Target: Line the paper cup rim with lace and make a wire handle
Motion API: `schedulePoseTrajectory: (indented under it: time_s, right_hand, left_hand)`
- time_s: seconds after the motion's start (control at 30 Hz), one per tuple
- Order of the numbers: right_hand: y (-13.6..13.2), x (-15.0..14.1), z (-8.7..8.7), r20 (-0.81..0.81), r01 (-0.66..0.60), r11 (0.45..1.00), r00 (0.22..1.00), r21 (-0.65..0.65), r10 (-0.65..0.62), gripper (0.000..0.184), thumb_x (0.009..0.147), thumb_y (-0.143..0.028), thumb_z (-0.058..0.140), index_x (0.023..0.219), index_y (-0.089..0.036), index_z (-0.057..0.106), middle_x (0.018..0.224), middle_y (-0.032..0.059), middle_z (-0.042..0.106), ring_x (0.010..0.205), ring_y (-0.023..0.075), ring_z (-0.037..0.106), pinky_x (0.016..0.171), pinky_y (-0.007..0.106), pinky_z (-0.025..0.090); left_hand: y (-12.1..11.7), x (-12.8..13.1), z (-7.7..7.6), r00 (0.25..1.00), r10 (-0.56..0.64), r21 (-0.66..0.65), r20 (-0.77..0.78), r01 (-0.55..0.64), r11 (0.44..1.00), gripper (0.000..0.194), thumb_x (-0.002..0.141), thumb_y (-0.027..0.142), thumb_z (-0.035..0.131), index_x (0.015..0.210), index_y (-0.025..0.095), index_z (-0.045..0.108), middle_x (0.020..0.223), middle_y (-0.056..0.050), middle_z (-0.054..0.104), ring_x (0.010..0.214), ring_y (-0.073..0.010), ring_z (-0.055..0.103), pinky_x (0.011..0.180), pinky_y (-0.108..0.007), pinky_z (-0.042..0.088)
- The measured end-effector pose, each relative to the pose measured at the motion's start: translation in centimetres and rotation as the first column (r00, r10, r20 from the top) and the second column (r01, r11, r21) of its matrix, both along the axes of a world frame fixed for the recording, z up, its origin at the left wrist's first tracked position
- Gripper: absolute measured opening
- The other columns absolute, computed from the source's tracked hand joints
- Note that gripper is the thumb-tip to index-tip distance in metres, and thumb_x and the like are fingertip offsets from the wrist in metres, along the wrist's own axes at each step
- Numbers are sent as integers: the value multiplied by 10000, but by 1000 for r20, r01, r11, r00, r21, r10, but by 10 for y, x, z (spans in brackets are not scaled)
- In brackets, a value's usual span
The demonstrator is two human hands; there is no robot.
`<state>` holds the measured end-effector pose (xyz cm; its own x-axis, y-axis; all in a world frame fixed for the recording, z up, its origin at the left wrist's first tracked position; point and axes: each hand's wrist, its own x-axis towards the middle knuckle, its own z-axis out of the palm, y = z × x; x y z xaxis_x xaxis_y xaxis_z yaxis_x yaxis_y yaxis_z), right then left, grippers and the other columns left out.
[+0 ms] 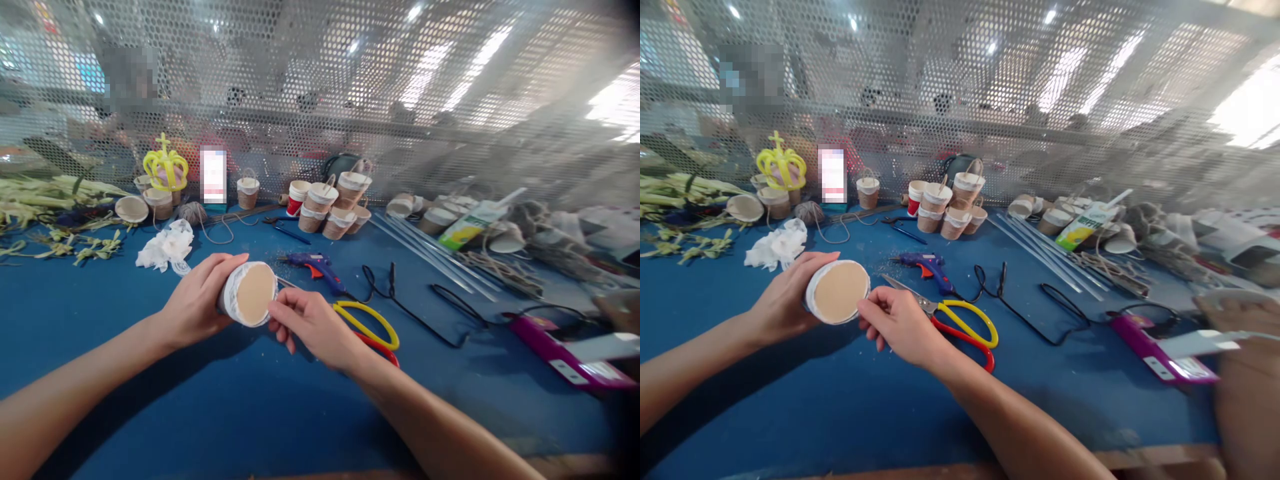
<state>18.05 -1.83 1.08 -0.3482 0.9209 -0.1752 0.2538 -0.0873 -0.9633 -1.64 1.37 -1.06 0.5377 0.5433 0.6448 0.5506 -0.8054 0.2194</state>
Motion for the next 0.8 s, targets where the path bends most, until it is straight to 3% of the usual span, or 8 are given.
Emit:
schedulePoseTrajectory:
  time_s: [0.2, 0.33, 0.47, 0.67, 0.8]
  right_hand:
    - [-2, -1, -1, -16, 36, 999, 999, 13, -36, 220, 796, -284, 494, 620, -154, 470, 567, -30, 521, 448, 41, 467, 377, 138, 377]
    - [-2, 0, 0, 13, 38, 998, 999, 55, -39, 217, 795, -300, 493, 633, -157, 474, 583, -25, 520, 465, 48, 473, 384, 142, 385]
    - [1, 3, 0, 72, 10, 995, 997, 103, -17, 236, 799, -348, 485, 649, -166, 471, 585, -19, 523, 459, 62, 481, 392, 165, 396]
    - [10, 11, -3, 221, 88, 933, 960, 350, -174, 239, 812, -390, 463, 703, -177, 467, 556, -29, 490, 448, 78, 457, 435, 202, 385]
    - [12, 12, -4, 314, -14, 882, 937, 471, -152, 229, 821, -321, 462, 645, -175, 457, 555, -33, 455, 490, 79, 404, 458, 199, 342]
  left_hand:
    - [0, -1, -5, 998, 29, 106, -48, -24, 994, 732, 725, 180, 594, 1325, 189, 174, 1126, -163, 485, 1036, -267, 487, 804, -403, 486]
    - [0, -1, -5, 999, 35, 80, -34, -32, 996, 724, 732, 184, 585, 1325, 199, 169, 1125, -158, 482, 1040, -266, 486, 808, -406, 482]
    - [0, 0, -5, 1000, 26, -31, -11, -26, 999, 733, 696, 215, 628, 1300, 195, 213, 1126, -148, 483, 1036, -264, 490, 823, -404, 468]
    - [-5, 5, -2, 1000, -18, -291, -10, 14, 957, 689, 677, 274, 643, 1248, 201, 263, 1143, -122, 476, 1024, -248, 498, 832, -384, 454]
    - [-9, 7, 0, 997, -81, -370, -8, 73, 926, 680, 681, 304, 639, 1246, 211, 273, 1152, -116, 479, 1041, -252, 491, 844, -389, 441]
